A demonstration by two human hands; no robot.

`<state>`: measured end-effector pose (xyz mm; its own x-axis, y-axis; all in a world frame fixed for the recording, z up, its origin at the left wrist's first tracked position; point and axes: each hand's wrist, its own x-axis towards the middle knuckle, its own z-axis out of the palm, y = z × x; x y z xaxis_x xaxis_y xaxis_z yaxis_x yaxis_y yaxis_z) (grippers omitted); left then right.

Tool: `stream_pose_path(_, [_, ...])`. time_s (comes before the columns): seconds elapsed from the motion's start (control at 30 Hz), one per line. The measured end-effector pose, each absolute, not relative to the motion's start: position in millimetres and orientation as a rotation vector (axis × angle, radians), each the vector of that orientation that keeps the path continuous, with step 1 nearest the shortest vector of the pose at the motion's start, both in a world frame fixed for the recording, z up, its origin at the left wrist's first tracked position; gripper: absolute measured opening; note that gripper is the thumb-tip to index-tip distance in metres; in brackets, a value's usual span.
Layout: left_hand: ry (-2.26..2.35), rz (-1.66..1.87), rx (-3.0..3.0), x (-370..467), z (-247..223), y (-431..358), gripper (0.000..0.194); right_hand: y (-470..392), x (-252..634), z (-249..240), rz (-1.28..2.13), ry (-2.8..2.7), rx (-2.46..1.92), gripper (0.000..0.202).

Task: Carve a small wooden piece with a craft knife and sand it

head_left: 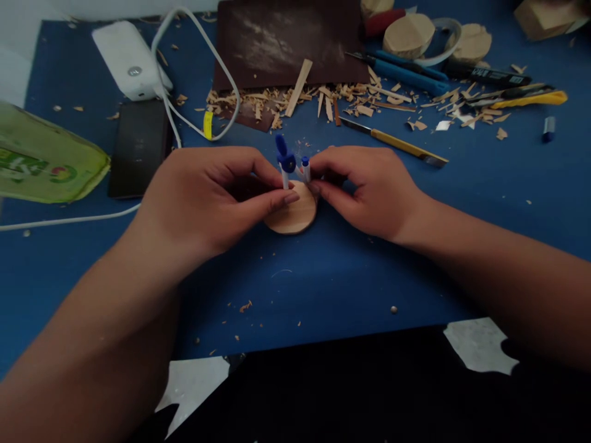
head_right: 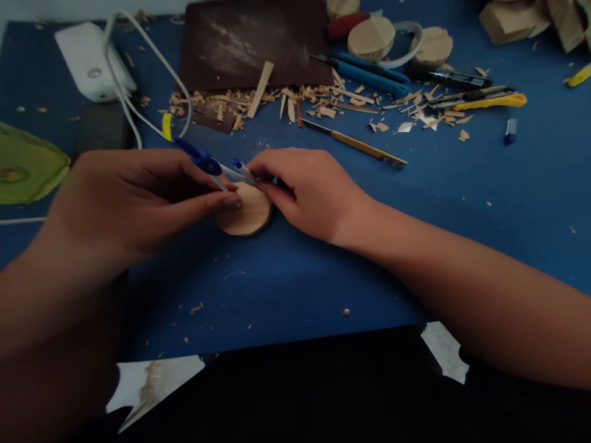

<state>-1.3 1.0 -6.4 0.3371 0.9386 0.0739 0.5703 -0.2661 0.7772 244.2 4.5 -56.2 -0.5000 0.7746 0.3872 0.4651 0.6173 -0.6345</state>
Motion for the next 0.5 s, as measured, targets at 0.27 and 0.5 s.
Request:
stream_pose_path(0.27, [1.364,0.71,1.931,-0.1,-6.3,0.4,0.023,10.4,240.2,-61.7,0.619,-2.148,-0.929,0.026])
stream_pose_path(0.5, [1.337,0.698,1.933,-4.0,-8.3,1.1,0.014,1.8,248.7,-51.2,0.65,-2.164,-0.925,0.02])
